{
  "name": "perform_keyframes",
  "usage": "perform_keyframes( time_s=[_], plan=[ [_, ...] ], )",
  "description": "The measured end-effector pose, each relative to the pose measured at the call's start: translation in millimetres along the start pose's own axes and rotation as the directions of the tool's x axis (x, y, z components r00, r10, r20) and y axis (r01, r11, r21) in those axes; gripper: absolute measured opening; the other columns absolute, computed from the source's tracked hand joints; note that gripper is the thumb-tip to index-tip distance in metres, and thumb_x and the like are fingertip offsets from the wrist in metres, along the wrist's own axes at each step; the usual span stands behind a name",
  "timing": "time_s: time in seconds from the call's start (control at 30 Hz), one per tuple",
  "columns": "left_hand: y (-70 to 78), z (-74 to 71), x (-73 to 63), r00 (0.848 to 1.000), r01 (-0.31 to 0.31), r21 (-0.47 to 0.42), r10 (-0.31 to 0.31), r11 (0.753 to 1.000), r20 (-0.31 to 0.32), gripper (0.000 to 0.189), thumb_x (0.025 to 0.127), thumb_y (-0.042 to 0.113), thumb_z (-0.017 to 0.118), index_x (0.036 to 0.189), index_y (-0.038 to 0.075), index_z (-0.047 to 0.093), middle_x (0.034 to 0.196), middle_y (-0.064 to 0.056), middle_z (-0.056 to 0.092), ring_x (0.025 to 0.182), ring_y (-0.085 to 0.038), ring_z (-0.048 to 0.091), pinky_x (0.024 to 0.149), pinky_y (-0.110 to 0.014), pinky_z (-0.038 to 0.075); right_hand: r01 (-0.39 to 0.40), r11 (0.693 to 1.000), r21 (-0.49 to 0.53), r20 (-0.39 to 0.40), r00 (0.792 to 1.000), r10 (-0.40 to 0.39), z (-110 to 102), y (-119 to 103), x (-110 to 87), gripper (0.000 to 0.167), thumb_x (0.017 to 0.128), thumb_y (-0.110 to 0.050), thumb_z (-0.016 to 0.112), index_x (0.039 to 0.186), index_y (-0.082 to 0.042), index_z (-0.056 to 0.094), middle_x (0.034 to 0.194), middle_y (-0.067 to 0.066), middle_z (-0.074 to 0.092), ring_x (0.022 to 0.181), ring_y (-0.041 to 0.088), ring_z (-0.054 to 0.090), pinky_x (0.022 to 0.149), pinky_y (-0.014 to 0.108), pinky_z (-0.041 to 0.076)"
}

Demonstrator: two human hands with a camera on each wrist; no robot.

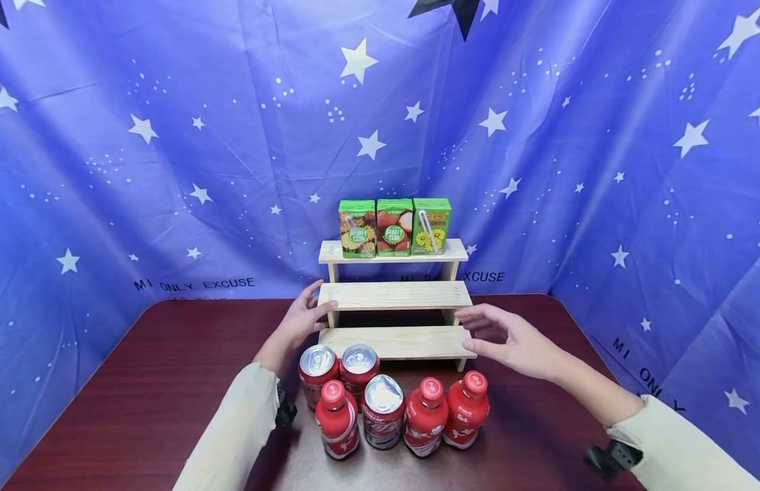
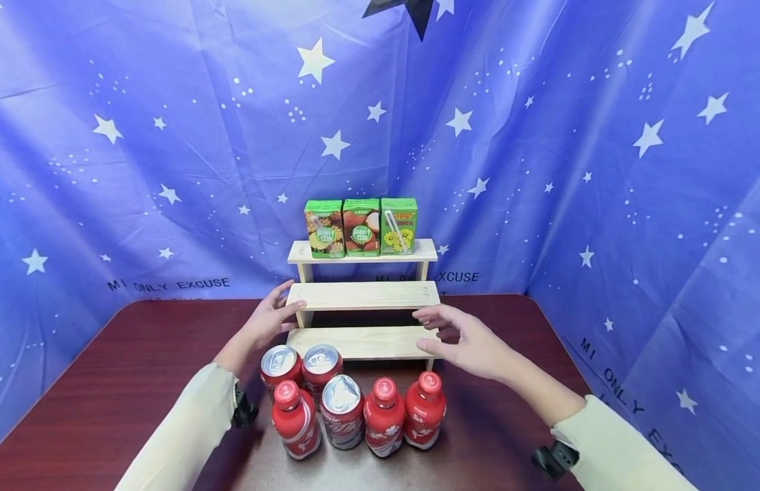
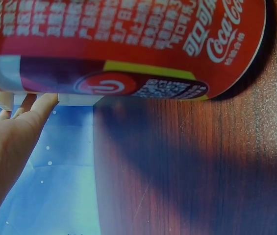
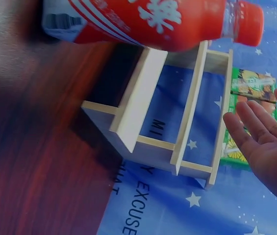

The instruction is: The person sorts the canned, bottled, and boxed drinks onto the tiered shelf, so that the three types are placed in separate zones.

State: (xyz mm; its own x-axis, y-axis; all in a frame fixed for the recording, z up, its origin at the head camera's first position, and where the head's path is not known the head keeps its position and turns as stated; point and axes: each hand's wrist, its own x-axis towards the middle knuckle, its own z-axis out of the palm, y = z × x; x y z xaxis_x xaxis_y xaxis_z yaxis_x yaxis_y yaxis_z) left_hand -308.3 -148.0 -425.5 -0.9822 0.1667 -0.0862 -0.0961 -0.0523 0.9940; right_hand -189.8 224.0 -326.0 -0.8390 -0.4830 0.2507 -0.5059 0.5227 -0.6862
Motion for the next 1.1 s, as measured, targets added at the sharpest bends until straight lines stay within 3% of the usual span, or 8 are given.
perform_keyframes(
  time_s=[0.3, 0.6, 0.77, 0.9, 1.1],
  plan=[
    [0.2, 1.0, -1.4, 1.000, -0.006, 0.014, 0.007, 1.000, -0.005, 0.073, 0.091, 0.008, 0.056, 0.150, 0.017, 0.014, 0.146, -0.019, 0.035, 0.118, -0.028, 0.047, 0.095, -0.054, 0.044, 0.055, 0.994, -0.092, 0.050, 0.997, -0.051, 5.3, -3.5, -22.1, 0.042, 0.083, -0.026, 0.071, 0.122, -0.023, 0.055, 0.117, -0.008, 0.061, 0.105, 0.017, 0.060, 0.087, 0.031, 0.050],
    [0.4, 1.0, -0.8, 1.000, -0.007, 0.009, 0.007, 1.000, -0.006, 0.074, 0.092, 0.009, 0.056, 0.151, 0.015, 0.012, 0.147, -0.020, 0.032, 0.120, -0.030, 0.046, 0.096, -0.056, 0.042, 0.112, 0.982, -0.150, 0.132, 0.987, -0.092, 13.5, -4.0, -37.5, 0.046, 0.080, -0.035, 0.074, 0.121, -0.026, 0.055, 0.114, -0.012, 0.061, 0.104, 0.005, 0.058, 0.090, 0.031, 0.047],
    [0.2, 1.1, -0.7, 1.000, 0.002, 0.014, -0.002, 1.000, -0.008, 0.073, 0.092, 0.009, 0.055, 0.150, 0.016, 0.012, 0.147, -0.019, 0.034, 0.121, -0.031, 0.045, 0.097, -0.056, 0.042, 0.083, 0.977, -0.197, 0.149, 0.987, -0.053, 20.9, 1.0, -44.1, 0.054, 0.076, -0.047, 0.073, 0.123, -0.027, 0.054, 0.119, -0.009, 0.060, 0.110, 0.006, 0.055, 0.092, 0.029, 0.046],
    [-0.1, 1.2, -0.8, 1.000, 0.008, 0.018, -0.007, 1.000, -0.013, 0.072, 0.093, 0.008, 0.055, 0.150, 0.016, 0.013, 0.147, -0.018, 0.034, 0.122, -0.032, 0.045, 0.097, -0.056, 0.042, 0.083, 0.979, -0.186, 0.154, 0.987, -0.054, 27.1, 8.4, -48.2, 0.058, 0.075, -0.045, 0.075, 0.124, -0.022, 0.054, 0.121, -0.007, 0.060, 0.111, 0.006, 0.055, 0.093, 0.026, 0.046],
    [0.5, 0.6, 0.2, 1.000, 0.008, 0.018, -0.008, 1.000, -0.011, 0.073, 0.093, 0.009, 0.056, 0.151, 0.017, 0.013, 0.149, -0.018, 0.032, 0.124, -0.033, 0.043, 0.098, -0.057, 0.040, 0.166, 0.981, -0.101, 0.141, 0.978, -0.151, 38.1, 20.1, -50.8, 0.057, 0.074, -0.032, 0.079, 0.122, -0.019, 0.053, 0.113, -0.008, 0.063, 0.104, 0.003, 0.057, 0.090, 0.020, 0.047]
  ],
)
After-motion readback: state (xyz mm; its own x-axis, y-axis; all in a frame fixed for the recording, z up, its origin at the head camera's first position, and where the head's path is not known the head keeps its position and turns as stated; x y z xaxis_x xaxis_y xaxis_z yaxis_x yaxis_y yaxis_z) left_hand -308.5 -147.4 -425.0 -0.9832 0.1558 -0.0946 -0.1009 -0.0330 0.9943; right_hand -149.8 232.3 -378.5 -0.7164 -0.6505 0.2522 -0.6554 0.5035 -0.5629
